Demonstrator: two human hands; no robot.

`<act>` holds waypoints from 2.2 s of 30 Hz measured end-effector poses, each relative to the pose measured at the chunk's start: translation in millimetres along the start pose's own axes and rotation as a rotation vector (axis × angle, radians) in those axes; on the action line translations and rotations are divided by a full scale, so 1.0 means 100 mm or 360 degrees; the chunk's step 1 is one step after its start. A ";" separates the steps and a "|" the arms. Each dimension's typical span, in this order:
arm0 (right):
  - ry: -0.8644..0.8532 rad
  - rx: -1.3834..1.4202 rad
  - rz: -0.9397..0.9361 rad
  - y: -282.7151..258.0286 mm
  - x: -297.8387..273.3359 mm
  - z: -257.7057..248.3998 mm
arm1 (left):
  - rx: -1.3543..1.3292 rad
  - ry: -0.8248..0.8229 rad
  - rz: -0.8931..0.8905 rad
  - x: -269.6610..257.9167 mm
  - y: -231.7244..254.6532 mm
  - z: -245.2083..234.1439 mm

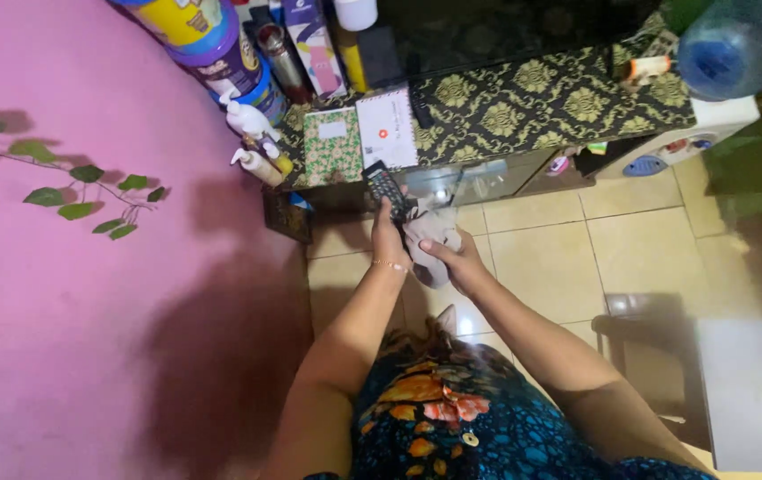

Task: The person wipes a desk surface and a laptop with a cloth, then places a notebook and a remote control on the desk. They also wipe a small stool and a water dispenser, and briefly open a drawer to place a notebook inside before closing it.

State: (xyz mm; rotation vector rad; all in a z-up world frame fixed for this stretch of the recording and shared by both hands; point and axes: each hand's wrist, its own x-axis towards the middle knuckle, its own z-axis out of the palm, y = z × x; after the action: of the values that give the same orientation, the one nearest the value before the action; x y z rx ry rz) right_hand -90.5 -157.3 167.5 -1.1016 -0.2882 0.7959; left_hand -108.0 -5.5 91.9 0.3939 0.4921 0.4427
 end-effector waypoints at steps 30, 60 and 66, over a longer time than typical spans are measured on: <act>0.1209 0.0013 -0.0107 0.57 2.00 0.26 | 0.0744 0.0284 -0.0799 2.35 1.20 -0.35; 0.1170 -0.0427 0.0511 1.53 4.02 -2.73 | 0.1136 0.0060 -0.0943 4.37 -1.09 -1.28; 0.0914 -0.1422 0.0622 1.95 4.66 -3.35 | 0.0613 0.0138 -0.0938 4.46 -1.18 -1.30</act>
State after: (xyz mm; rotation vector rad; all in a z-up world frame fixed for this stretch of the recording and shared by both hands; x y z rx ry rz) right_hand 343.0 -19.0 -232.9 -2.2192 0.0902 0.6512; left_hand 212.9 148.2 -229.1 0.5753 0.7499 -0.2120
